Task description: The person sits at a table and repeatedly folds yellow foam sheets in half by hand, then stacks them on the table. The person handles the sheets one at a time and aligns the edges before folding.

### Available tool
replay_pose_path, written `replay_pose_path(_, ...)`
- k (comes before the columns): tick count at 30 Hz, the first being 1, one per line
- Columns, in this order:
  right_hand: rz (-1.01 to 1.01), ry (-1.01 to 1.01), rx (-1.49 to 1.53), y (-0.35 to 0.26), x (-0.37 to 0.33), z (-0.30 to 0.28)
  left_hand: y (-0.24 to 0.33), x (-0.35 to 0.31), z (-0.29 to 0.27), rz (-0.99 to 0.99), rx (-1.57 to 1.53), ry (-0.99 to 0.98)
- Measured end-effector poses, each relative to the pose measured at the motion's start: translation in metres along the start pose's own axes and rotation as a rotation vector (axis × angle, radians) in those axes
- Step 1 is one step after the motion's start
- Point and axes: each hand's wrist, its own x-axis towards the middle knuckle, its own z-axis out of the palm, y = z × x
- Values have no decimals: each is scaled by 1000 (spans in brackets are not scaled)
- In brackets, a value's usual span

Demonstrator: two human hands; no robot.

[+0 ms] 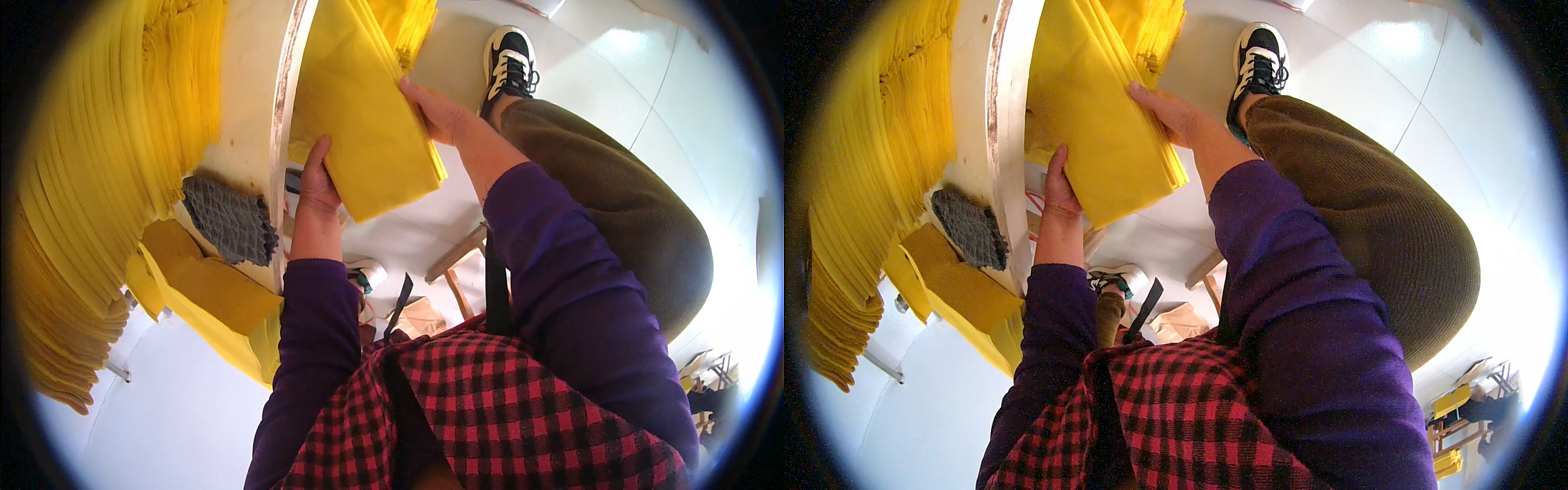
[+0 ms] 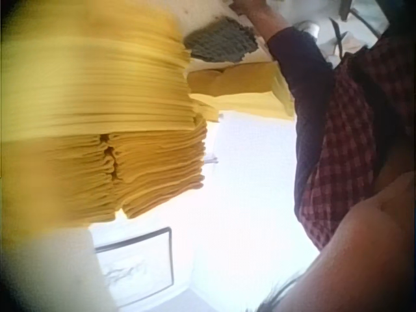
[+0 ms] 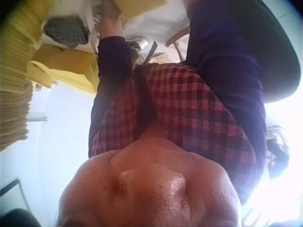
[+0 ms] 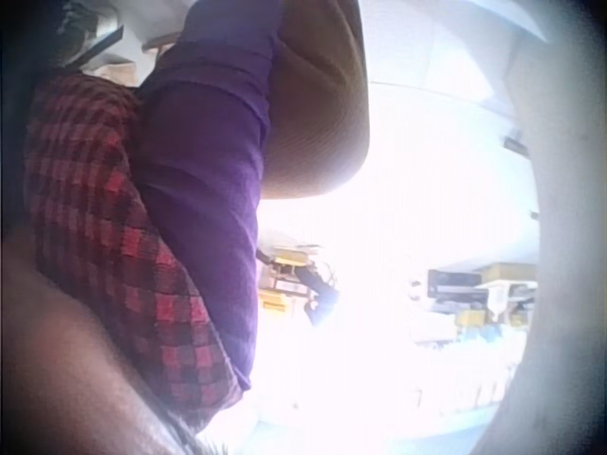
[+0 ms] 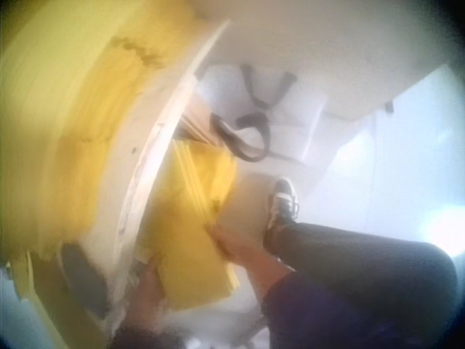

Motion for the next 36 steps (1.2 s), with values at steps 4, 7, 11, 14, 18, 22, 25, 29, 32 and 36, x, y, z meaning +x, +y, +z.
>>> replay_pose_path(4, -76, 31, 9, -8, 3, -1, 2, 2, 5, -36, -35, -34)
replay_pose_path(7, -106, 5, 21, -18, 4, -3, -1, 5, 15, 22, 14, 19)
replay_pose_path(11, -54, -35, -181, -38, 6, -2, -5, 8, 34, 84, 109, 23)
replay_pose_path(14, -45, -56, -281, -44, 6, 4, -5, 4, 48, 71, 44, -36)
replay_pose_path(18, -59, -34, -265, -43, -6, 10, -6, -6, 59, 34, -31, -63)
replay_pose_path(22, -56, -33, -248, -39, -24, 13, -12, -17, 65, 43, 16, -57)
replay_pose_path(25, -2, -48, -226, -37, -43, 16, -30, -32, 70, 63, -24, -73)
replay_pose_path(29, 78, -106, -262, -36, -77, 22, -59, -61, 77, 129, -25, -40)
replay_pose_path(32, 124, -123, -289, -27, -98, 31, -78, -87, 77, 124, -56, 15)
replay_pose_path(36, 219, -116, -348, -7, -116, 44, -99, -123, 70, 87, -172, -3)
